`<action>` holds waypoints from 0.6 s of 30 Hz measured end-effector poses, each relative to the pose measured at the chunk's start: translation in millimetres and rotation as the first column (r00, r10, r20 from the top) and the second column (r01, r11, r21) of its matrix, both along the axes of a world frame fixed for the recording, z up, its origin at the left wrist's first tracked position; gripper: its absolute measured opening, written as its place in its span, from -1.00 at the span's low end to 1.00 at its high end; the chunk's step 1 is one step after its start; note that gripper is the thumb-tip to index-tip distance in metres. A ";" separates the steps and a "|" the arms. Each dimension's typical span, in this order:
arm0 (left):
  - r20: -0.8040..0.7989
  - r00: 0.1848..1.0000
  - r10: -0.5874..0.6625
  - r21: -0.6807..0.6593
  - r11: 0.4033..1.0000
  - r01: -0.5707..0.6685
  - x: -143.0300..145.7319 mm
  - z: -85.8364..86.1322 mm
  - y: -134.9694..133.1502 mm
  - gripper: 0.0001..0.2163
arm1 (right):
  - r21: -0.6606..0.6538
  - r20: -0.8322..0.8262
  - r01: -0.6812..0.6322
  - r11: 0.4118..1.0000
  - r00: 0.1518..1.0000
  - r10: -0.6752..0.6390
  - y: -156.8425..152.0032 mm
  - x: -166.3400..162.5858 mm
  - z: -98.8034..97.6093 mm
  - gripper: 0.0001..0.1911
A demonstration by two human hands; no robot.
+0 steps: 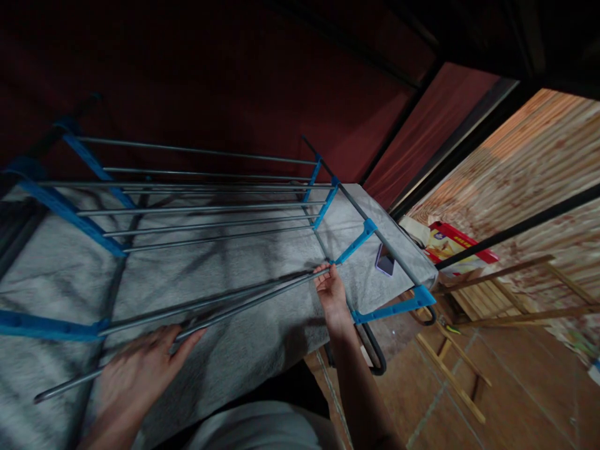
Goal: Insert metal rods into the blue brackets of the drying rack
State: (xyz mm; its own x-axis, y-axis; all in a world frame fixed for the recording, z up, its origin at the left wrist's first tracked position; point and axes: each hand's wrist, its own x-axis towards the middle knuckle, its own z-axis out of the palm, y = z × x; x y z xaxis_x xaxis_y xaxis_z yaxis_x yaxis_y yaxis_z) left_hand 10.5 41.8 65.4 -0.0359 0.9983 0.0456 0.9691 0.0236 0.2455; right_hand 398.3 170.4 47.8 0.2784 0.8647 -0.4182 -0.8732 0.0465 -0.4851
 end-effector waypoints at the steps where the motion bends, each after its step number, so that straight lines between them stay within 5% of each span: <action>1: -0.058 0.998 0.008 -0.019 1.000 -0.009 5.1 3.1 1.2 -0.43 | -0.003 -0.005 0.007 1.000 1.000 -0.007 -0.2 2.5 -0.5 -0.88; 6: -0.136 0.991 -0.018 -0.107 0.994 0.003 29.3 18.2 7.5 -0.49 | 0.010 -0.042 0.008 1.000 0.999 -0.007 -7.3 26.4 -9.5 -0.82; 10: -0.089 0.992 -0.086 -0.148 0.986 0.072 40.1 27.8 12.3 -0.49 | 0.035 0.014 -0.120 0.992 0.993 0.119 -13.5 56.0 -22.6 -0.78; 18: -0.082 0.986 -0.145 -0.084 0.987 0.139 42.8 40.9 22.6 -0.46 | -0.011 0.089 -0.003 1.000 0.996 0.004 -7.2 73.2 -26.6 -0.81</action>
